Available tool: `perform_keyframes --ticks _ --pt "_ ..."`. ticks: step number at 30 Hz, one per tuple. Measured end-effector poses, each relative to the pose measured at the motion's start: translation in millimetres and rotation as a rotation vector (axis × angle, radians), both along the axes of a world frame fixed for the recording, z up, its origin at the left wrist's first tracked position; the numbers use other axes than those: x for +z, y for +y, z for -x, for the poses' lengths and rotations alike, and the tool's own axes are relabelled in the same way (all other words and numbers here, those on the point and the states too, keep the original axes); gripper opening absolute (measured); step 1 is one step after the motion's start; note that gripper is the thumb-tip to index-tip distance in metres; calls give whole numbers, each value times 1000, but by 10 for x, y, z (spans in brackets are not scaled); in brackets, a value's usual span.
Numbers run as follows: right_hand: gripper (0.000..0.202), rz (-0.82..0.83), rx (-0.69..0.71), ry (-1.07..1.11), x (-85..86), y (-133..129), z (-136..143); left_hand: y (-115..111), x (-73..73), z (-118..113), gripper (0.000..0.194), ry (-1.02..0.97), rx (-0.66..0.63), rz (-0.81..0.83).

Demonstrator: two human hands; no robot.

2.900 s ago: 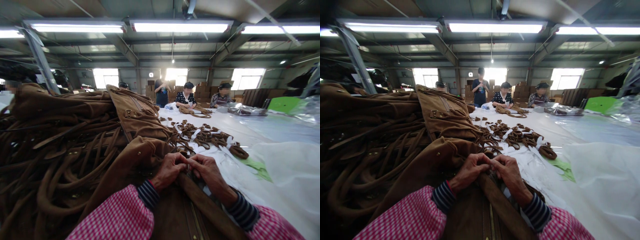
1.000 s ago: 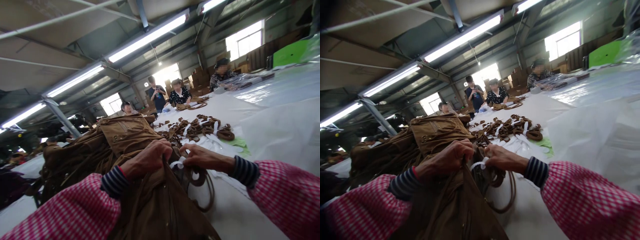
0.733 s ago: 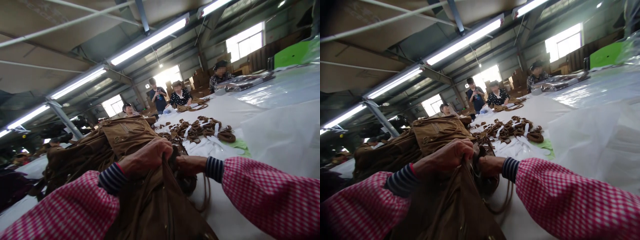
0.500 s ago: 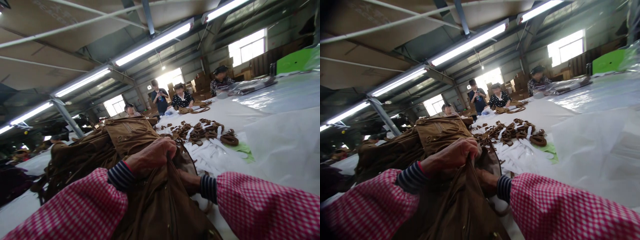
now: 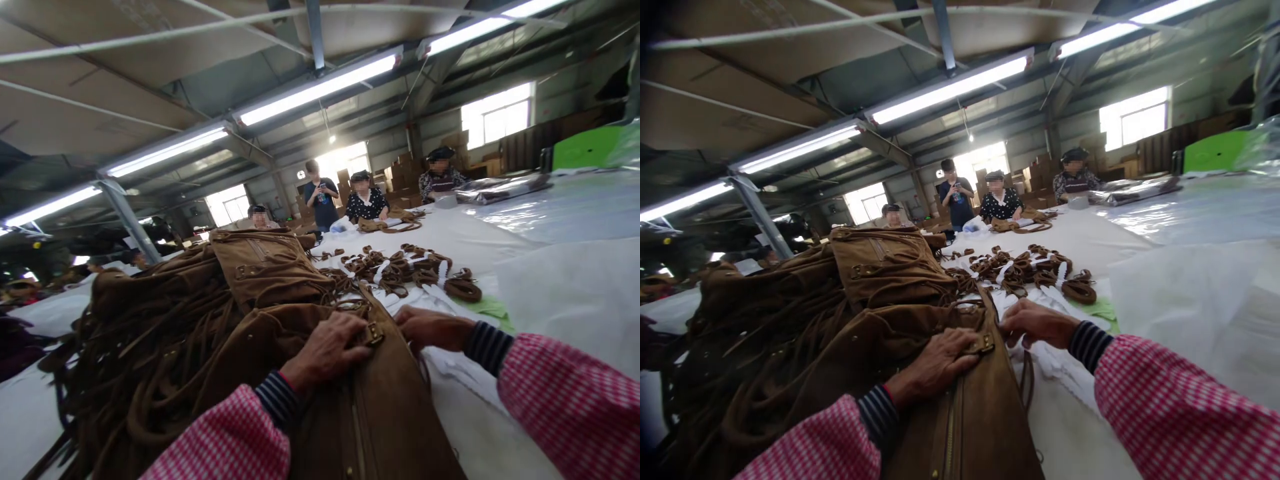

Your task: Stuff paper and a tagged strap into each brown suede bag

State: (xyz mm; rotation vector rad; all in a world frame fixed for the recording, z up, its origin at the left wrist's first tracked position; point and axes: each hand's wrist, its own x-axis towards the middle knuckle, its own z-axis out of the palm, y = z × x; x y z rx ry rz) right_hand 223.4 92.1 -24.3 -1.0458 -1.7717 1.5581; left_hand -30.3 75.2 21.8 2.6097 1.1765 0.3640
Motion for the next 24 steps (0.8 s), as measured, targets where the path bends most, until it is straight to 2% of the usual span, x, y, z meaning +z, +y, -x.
perform_keyframes --ticks 2,4,6,8,10,12,13,16,19,20,22,24 --pt "28 46 -73 11 61 116 -213 -18 -285 50 39 36 75 82" --pt "34 31 -189 -9 75 197 -302 3 -394 77 41 28 111 143" --pt "36 9 -236 -61 42 243 -252 78 -347 80 40 -52 93 207" --pt "34 1 -221 -91 -17 270 -100 219 -233 53 42 -213 118 281" --pt "26 5 -207 -89 -72 289 89 433 -142 -10 46 -366 216 314" --pt "16 -10 -227 -78 -109 297 249 705 -126 -106 43 -445 348 297" --pt "13 -20 -233 -57 -121 296 302 851 -147 -164 40 -464 411 293" --pt "19 -118 -204 22 -150 286 333 1254 -275 -359 33 -518 591 358" --pt "14 -295 -108 -58 -164 351 211 1512 -422 -543 28 -593 676 416" --pt "19 -354 -94 -118 -160 408 161 1562 -467 -592 26 -627 685 419" --pt "30 -465 -152 -218 -136 579 88 1625 -544 -662 25 -696 679 411" --pt "28 -557 -289 -259 -102 801 83 1666 -601 -689 24 -750 660 400"
